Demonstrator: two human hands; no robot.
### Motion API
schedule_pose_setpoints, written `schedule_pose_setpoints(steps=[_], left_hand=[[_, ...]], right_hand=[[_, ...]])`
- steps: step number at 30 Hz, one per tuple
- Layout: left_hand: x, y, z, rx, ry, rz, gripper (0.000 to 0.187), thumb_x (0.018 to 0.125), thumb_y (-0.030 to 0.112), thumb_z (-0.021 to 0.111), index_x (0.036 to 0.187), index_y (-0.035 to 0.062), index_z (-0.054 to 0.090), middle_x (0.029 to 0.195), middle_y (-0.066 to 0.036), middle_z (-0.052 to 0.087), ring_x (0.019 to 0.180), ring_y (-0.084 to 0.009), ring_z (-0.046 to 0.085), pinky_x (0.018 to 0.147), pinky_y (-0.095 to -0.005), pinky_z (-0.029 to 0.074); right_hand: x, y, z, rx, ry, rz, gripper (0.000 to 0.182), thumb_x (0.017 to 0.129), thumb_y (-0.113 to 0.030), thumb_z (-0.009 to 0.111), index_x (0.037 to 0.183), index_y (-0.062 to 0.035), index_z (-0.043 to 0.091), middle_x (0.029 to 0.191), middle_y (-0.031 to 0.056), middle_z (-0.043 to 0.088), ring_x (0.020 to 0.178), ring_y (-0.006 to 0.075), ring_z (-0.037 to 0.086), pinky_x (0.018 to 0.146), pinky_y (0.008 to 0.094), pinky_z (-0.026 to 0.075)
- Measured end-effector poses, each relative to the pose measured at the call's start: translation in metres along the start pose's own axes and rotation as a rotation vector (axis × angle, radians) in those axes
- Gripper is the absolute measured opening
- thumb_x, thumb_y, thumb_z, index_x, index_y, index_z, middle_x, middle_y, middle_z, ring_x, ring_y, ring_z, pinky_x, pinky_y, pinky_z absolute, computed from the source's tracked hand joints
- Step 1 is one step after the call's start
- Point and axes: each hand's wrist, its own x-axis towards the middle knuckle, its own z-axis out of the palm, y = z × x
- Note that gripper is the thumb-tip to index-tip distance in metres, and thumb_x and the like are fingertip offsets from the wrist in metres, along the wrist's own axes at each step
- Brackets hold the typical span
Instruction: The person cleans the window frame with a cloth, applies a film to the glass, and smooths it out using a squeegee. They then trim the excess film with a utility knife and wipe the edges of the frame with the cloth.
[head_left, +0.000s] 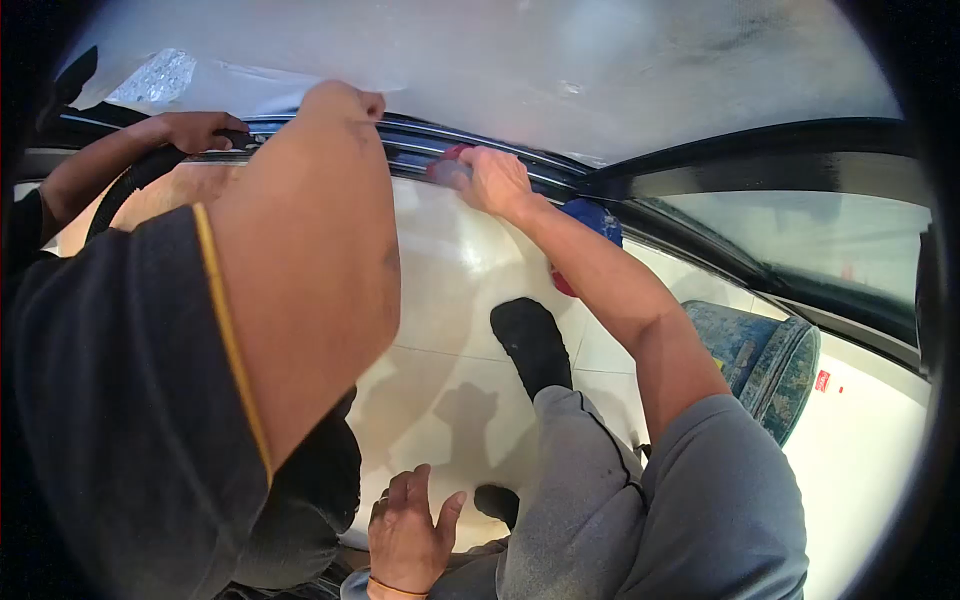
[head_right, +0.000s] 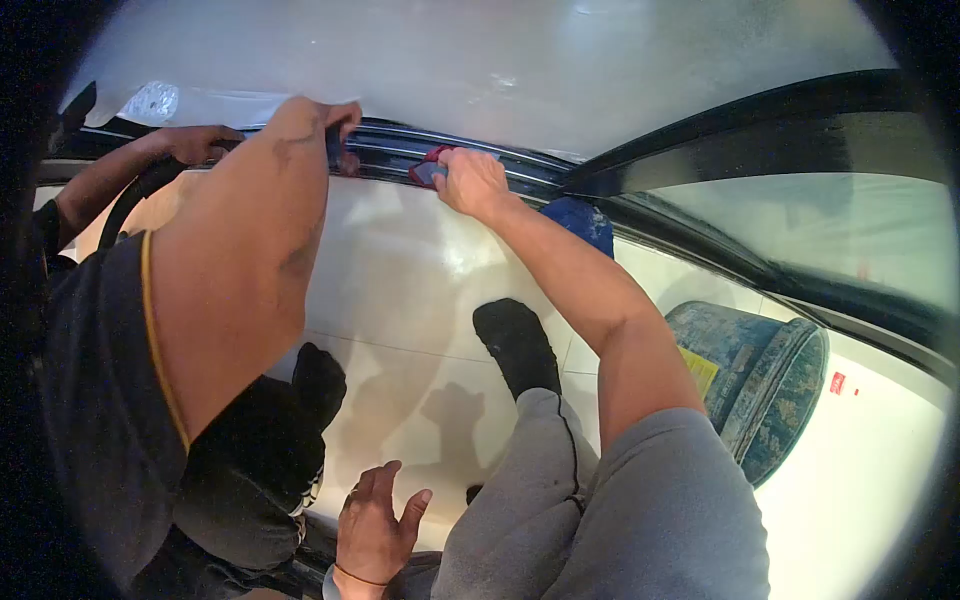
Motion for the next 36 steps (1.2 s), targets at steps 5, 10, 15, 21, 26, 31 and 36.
schedule_pose_setpoints(steps=[5,10,15,21,26,31,36], left_hand=[[-0.004,0.001,-0.002,-0.017,0.003,-0.007,0.052,0.094,0.036,0.067,0.125,-0.0043,0.055,0.112,-0.026,0.062,0.102,-0.0444,0.063,0.087,-0.0485,0.051],[-0.002,-0.004,0.003,-0.015,0.025,0.005,0.052,0.093,0.035,0.067,0.125,-0.0043,0.055,0.112,-0.026,0.062,0.102,-0.0440,0.063,0.087,-0.0481,0.052],[0.004,-0.001,0.002,-0.008,0.017,-0.003,0.052,0.093,0.034,0.067,0.125,-0.0045,0.054,0.113,-0.026,0.062,0.103,-0.0439,0.063,0.088,-0.0474,0.052],[0.011,-0.017,0.005,-0.063,0.071,0.009,0.055,0.093,0.035,0.068,0.129,-0.0051,0.053,0.106,-0.024,0.062,0.087,-0.0356,0.063,0.079,-0.0441,0.052],[0.013,-0.028,0.009,-0.030,0.101,0.009,0.057,0.092,0.035,0.069,0.129,-0.0053,0.053,0.105,-0.023,0.062,0.081,-0.0332,0.061,0.076,-0.0439,0.051],[0.018,-0.005,0.003,-0.024,0.049,0.060,0.056,0.092,0.035,0.069,0.128,-0.0048,0.053,0.106,-0.024,0.062,0.088,-0.0375,0.064,0.079,-0.0460,0.052],[0.013,0.002,0.006,0.036,-0.015,0.069,0.050,0.093,0.034,0.068,0.124,-0.0023,0.055,0.110,-0.025,0.062,0.098,-0.0438,0.064,0.084,-0.0483,0.052]], right_hand=[[0.015,-0.008,-0.009,-0.088,-0.134,-0.065,0.027,0.087,-0.029,0.068,0.106,-0.0103,0.071,0.097,0.0186,0.071,0.097,0.0376,0.068,0.083,0.0501,0.054],[0.024,-0.015,-0.002,-0.193,-0.161,-0.122,0.025,0.088,-0.031,0.066,0.103,-0.0108,0.071,0.097,0.0175,0.071,0.096,0.0371,0.068,0.082,0.0493,0.055],[0.052,-0.049,0.036,-0.030,0.054,-0.342,0.022,0.085,-0.029,0.067,0.094,-0.0101,0.072,0.094,0.0151,0.072,0.093,0.0372,0.069,0.079,0.0502,0.055],[0.116,-0.141,0.092,0.362,0.086,-0.147,0.023,0.083,-0.025,0.066,0.086,-0.0042,0.074,0.092,0.0170,0.073,0.090,0.0337,0.072,0.076,0.0469,0.057],[0.128,-0.137,0.114,0.447,0.105,-0.142,0.025,0.086,-0.025,0.063,0.088,-0.0022,0.073,0.094,0.0178,0.072,0.091,0.0343,0.071,0.077,0.0475,0.056],[0.039,-0.058,0.041,0.047,0.063,-0.120,0.027,0.090,-0.027,0.062,0.109,-0.0071,0.068,0.110,0.0161,0.066,0.103,0.0339,0.065,0.084,0.0473,0.054],[-0.048,0.044,-0.008,-0.080,0.092,-0.001,0.029,0.089,-0.023,0.067,0.112,-0.0040,0.066,0.113,0.0157,0.061,0.108,0.0335,0.060,0.090,0.0448,0.053]])
